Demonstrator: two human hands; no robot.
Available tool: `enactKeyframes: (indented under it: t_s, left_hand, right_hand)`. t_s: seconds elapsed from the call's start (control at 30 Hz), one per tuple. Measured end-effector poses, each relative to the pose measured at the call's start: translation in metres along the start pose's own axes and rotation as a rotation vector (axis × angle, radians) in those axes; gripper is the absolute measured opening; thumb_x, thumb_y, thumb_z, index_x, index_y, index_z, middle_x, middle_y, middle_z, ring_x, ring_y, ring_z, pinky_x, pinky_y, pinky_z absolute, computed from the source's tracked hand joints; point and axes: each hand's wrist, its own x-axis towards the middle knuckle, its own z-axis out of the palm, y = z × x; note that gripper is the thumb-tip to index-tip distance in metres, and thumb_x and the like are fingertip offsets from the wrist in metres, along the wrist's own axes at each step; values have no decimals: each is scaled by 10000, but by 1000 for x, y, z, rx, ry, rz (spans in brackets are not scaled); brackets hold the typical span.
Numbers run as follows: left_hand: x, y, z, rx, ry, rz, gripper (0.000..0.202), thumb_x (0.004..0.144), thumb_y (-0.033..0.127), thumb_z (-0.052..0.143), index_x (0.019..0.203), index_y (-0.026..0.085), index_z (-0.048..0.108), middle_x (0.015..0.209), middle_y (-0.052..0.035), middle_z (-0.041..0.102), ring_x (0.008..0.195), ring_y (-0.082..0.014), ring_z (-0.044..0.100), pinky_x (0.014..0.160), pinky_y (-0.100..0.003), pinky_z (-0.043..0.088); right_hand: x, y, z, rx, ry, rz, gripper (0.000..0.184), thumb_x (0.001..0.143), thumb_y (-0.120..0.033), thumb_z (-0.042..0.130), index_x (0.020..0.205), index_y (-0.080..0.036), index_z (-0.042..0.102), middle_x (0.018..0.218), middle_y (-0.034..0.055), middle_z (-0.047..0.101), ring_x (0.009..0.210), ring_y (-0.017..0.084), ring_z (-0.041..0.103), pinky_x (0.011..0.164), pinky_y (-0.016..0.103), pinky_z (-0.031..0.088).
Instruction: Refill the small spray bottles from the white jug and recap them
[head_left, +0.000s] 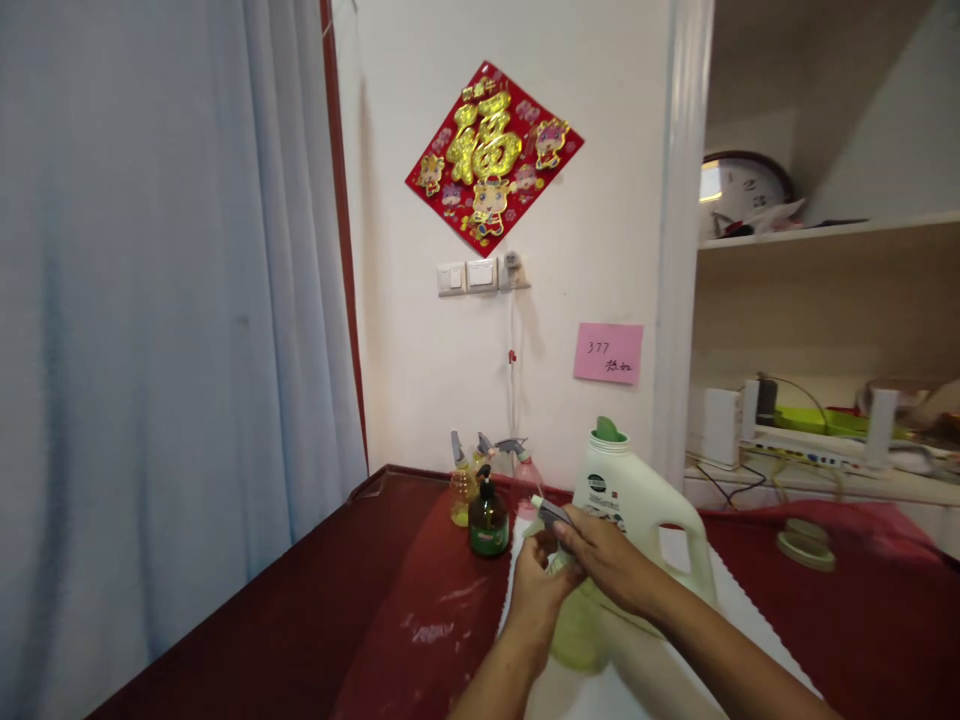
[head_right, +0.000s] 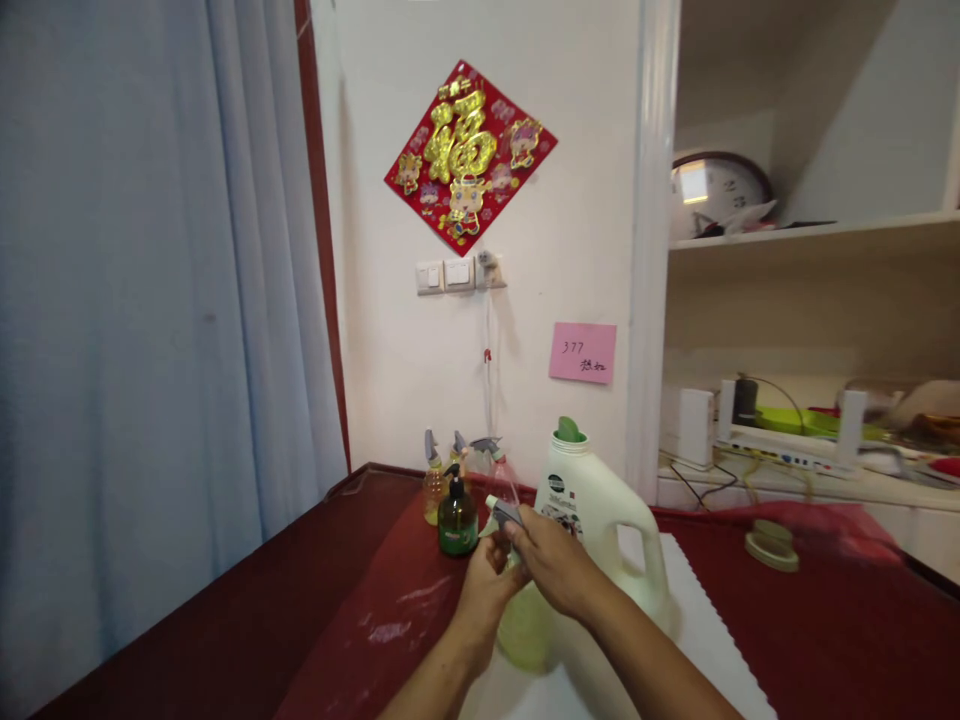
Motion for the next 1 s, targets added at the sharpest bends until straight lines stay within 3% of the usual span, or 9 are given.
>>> enactKeyframes:
  t_s: [0.07,0.17,0.43,0.57,0.67,0.73,0.87,1.0]
  left_hand:
    - [4,-6,1,9,82,2,780,530,612,946,1101,139,705,1227,-213,728,1188,-389,641,1033,-476,470]
    - [8,-9,0,39,124,14,661,512,576,963,954,141,733,1069,-184,769,1085,-378,674,1004,-475,477]
    - [10,4,-18,29,-94,-101,609,651,694,839,942,160,805,1051,-147,807,1136,-387,688,1095,-536,450]
    - [22,-1,-23,14,-47,-100,649,508,628,944,953,177,800,1095,-160,801,1228,-430,641,1120,-568,428]
    - [31,-4,-19,-17,3,-89,706,380,540,1007,938,168,786,1096,-179,796,1196,-453,658,1070,-564,482]
    - [33,-4,-16,-26,4,-93,705,370,512,1015,937,163,782,1039,-170,806,1168,-445,677,1050,-548,506]
    - [32,0,-16,-31,-56,-113,636,476,510,995,976,174,787,1096,-146,804,1225,-414,657,1099,-518,477]
    - [29,-3,-27,-24,-125,-200,605,627,628,897,1006,167,796,1152,-158,793,1261,-406,639,1157,-556,407]
  right_hand:
    - [0,-2,0,-15,8,9,335,975,-508,298,848,-261,485,907,52,661,873,231,625,822,364,461]
    - [2,-5,0,-38,25,31,299,978,-467,322,843,-255,485,914,57,664,876,230,626,810,351,454]
    - [5,-13,-1,-107,49,100,278,988,-374,392,935,-207,608,975,89,711,912,241,653,788,336,438]
    - [5,-18,-4,-140,60,142,300,997,-380,435,1036,-179,654,1037,105,733,955,248,675,811,367,459]
    - [5,-22,-6,-155,64,163,310,1003,-391,455,1080,-177,666,1065,103,741,976,240,683,825,382,479]
    - [6,-24,-8,-160,67,172,316,1008,-395,460,1096,-176,669,1079,104,743,988,237,687,838,389,490]
    - [6,-26,-10,-161,69,184,324,1017,-407,466,1116,-175,668,1088,98,739,992,233,688,861,409,508]
    - [6,-26,-11,-151,65,184,332,1024,-435,473,1116,-182,668,1065,83,730,985,225,681,884,419,513]
